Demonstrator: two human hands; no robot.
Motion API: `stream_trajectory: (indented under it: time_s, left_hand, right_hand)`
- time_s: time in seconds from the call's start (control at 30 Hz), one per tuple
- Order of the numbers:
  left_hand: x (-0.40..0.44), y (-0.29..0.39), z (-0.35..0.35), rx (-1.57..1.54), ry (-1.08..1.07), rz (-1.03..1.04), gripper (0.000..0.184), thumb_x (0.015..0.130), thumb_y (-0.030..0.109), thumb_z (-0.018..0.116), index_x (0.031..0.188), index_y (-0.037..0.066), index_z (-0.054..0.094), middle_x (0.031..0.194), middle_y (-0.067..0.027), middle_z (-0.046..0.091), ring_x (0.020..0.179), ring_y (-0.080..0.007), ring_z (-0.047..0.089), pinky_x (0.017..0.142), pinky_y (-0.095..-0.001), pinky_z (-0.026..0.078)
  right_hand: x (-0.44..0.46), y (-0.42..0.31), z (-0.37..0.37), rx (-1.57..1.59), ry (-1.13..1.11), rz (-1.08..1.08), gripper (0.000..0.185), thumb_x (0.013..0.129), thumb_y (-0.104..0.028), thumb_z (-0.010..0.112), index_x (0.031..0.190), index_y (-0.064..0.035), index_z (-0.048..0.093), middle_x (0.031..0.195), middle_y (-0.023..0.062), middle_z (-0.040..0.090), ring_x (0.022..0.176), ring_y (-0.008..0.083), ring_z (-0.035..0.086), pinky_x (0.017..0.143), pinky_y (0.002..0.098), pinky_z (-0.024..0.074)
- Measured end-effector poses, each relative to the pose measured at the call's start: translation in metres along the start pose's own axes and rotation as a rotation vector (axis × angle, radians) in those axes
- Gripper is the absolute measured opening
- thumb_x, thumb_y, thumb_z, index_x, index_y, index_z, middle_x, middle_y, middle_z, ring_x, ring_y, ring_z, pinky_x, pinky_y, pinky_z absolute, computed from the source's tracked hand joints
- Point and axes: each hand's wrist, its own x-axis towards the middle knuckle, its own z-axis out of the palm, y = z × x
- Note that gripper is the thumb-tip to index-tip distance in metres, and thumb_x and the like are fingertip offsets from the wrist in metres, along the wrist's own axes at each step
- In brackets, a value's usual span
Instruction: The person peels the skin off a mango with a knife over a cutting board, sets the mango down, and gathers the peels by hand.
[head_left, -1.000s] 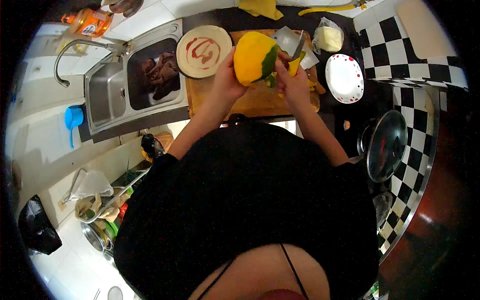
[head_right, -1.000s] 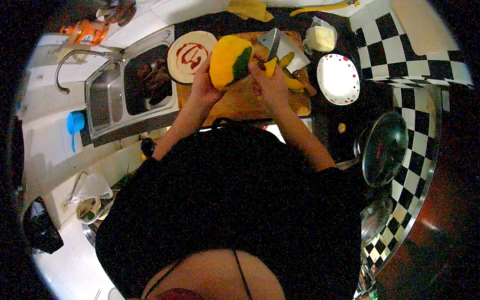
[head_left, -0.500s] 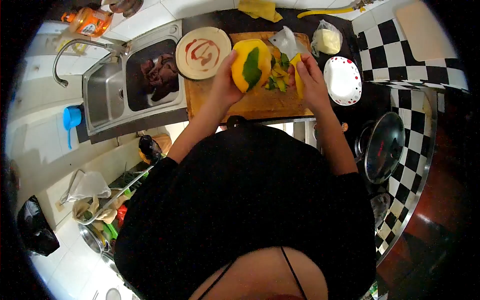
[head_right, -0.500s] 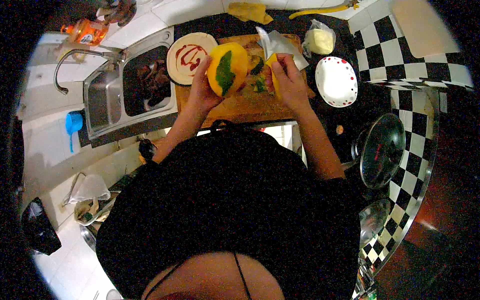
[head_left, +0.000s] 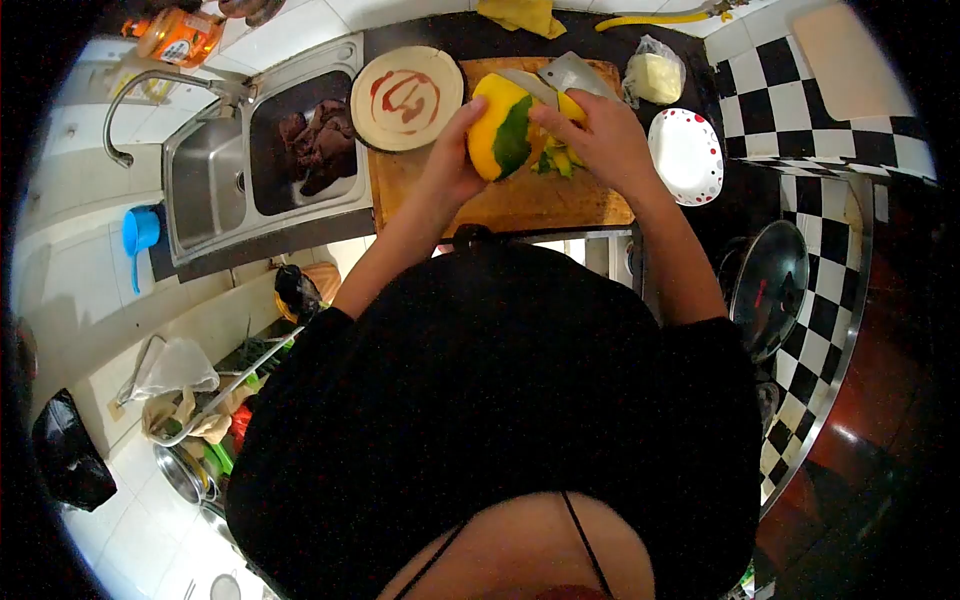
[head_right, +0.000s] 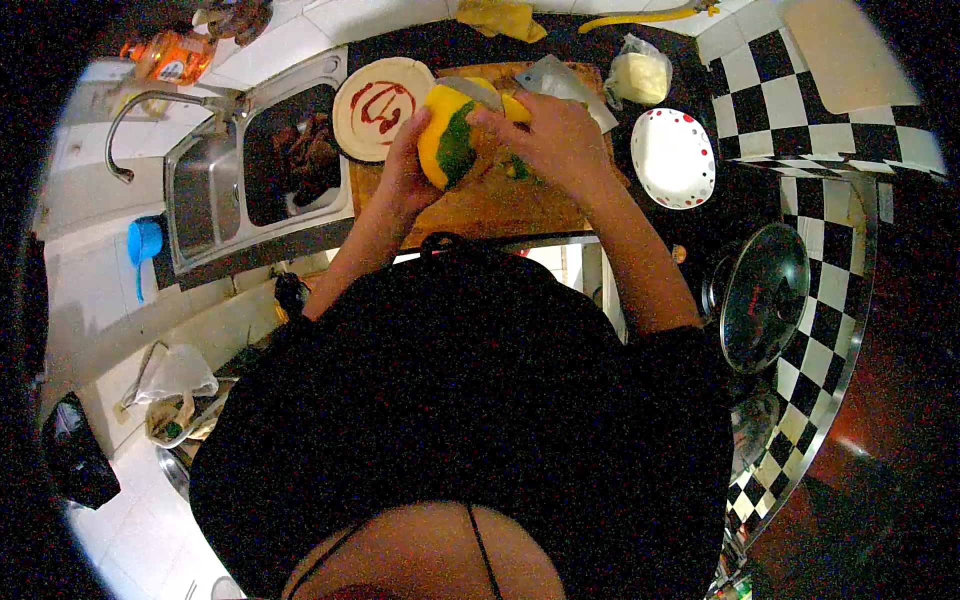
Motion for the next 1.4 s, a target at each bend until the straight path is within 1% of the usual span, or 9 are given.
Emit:
stream_trajectory:
  time_s: [0.07, 0.4, 0.47, 0.7, 0.8, 0.87, 1.03, 1.1, 1.4]
  left_hand:
    - [-0.001, 0.001, -0.002, 0.022, 0.016, 0.009, 0.048, 0.087, 0.038, 0.051, 0.122, 0.006, 0.042, 0.113, -0.0112, 0.054, 0.104, -0.0227, 0.056, 0.089, -0.0371, 0.046]
    - [-0.003, 0.0, -0.004, 0.068, 0.037, -0.018, 0.05, 0.086, 0.038, 0.053, 0.12, 0.004, 0.043, 0.112, -0.0119, 0.055, 0.101, -0.0223, 0.057, 0.086, -0.0356, 0.048]
    - [-0.004, -0.001, -0.001, 0.068, 0.053, -0.01, 0.049, 0.086, 0.038, 0.053, 0.12, 0.004, 0.043, 0.111, -0.0119, 0.055, 0.1, -0.0222, 0.057, 0.086, -0.0355, 0.049]
    - [-0.006, -0.003, 0.0, 0.0, 0.165, -0.067, 0.046, 0.085, 0.036, 0.053, 0.118, 0.005, 0.045, 0.107, -0.0103, 0.057, 0.098, -0.0215, 0.059, 0.083, -0.0344, 0.05]
    - [-0.006, -0.002, 0.0, 0.057, 0.125, 0.007, 0.045, 0.086, 0.036, 0.053, 0.118, 0.006, 0.045, 0.108, -0.0097, 0.057, 0.098, -0.0213, 0.058, 0.083, -0.0344, 0.05]
    - [-0.005, 0.0, 0.002, 0.077, 0.11, 0.007, 0.045, 0.086, 0.035, 0.052, 0.118, 0.005, 0.045, 0.109, -0.0102, 0.057, 0.098, -0.0214, 0.058, 0.084, -0.0343, 0.049]
    - [-0.002, -0.002, 0.01, 0.107, 0.035, 0.034, 0.046, 0.087, 0.035, 0.051, 0.119, 0.004, 0.044, 0.11, -0.0121, 0.056, 0.099, -0.0213, 0.058, 0.085, -0.0342, 0.049]
    - [-0.001, -0.003, 0.009, 0.176, 0.074, 0.044, 0.055, 0.083, 0.042, 0.053, 0.121, 0.004, 0.041, 0.111, -0.0148, 0.054, 0.095, -0.0251, 0.059, 0.075, -0.0388, 0.054]
    - [-0.001, -0.002, 0.01, 0.246, 0.077, 0.035, 0.056, 0.082, 0.045, 0.051, 0.121, 0.006, 0.042, 0.108, -0.0135, 0.055, 0.089, -0.024, 0.061, 0.068, -0.0397, 0.055]
  right_hand:
    - [0.002, 0.002, 0.005, -0.028, 0.035, -0.051, 0.059, 0.078, -0.06, 0.054, 0.079, -0.0012, 0.061, 0.058, 0.0124, 0.053, 0.054, 0.0256, 0.052, 0.054, 0.0353, 0.0403]
    - [-0.001, 0.002, 0.007, -0.032, -0.03, -0.029, 0.059, 0.077, -0.06, 0.055, 0.079, -0.0016, 0.064, 0.059, 0.0108, 0.056, 0.056, 0.0247, 0.056, 0.055, 0.0346, 0.0427]
    - [-0.001, 0.002, 0.008, -0.02, -0.157, 0.053, 0.074, 0.071, -0.075, 0.044, 0.088, -0.0064, 0.065, 0.073, 0.0169, 0.063, 0.071, 0.0352, 0.062, 0.065, 0.0448, 0.0493]
    - [-0.014, -0.012, 0.011, -0.152, -0.206, 0.04, 0.071, 0.073, -0.074, 0.044, 0.083, -0.0066, 0.066, 0.072, 0.0159, 0.063, 0.07, 0.0338, 0.062, 0.062, 0.0444, 0.0487]
    - [-0.015, -0.008, 0.013, -0.121, -0.163, 0.052, 0.069, 0.073, -0.072, 0.045, 0.086, -0.0078, 0.065, 0.072, 0.0155, 0.063, 0.07, 0.0336, 0.062, 0.061, 0.0441, 0.0484]
    - [-0.014, -0.002, 0.011, 0.061, 0.047, 0.034, 0.063, 0.075, -0.065, 0.051, 0.076, -0.0031, 0.062, 0.058, 0.0123, 0.056, 0.057, 0.0274, 0.058, 0.055, 0.0363, 0.0443]
    - [-0.012, -0.004, 0.002, -0.099, 0.069, 0.009, 0.065, 0.07, -0.067, 0.056, 0.08, -0.003, 0.062, 0.059, 0.0114, 0.056, 0.058, 0.0273, 0.058, 0.056, 0.0378, 0.0445]
    - [-0.012, -0.005, 0.004, -0.112, 0.041, 0.035, 0.067, 0.068, -0.068, 0.057, 0.08, -0.003, 0.063, 0.059, 0.0113, 0.057, 0.058, 0.0274, 0.059, 0.056, 0.0384, 0.0446]
    - [-0.014, -0.008, 0.006, -0.129, 0.054, 0.029, 0.068, 0.069, -0.071, 0.054, 0.08, -0.0039, 0.063, 0.06, 0.013, 0.057, 0.059, 0.0297, 0.059, 0.056, 0.0393, 0.045]
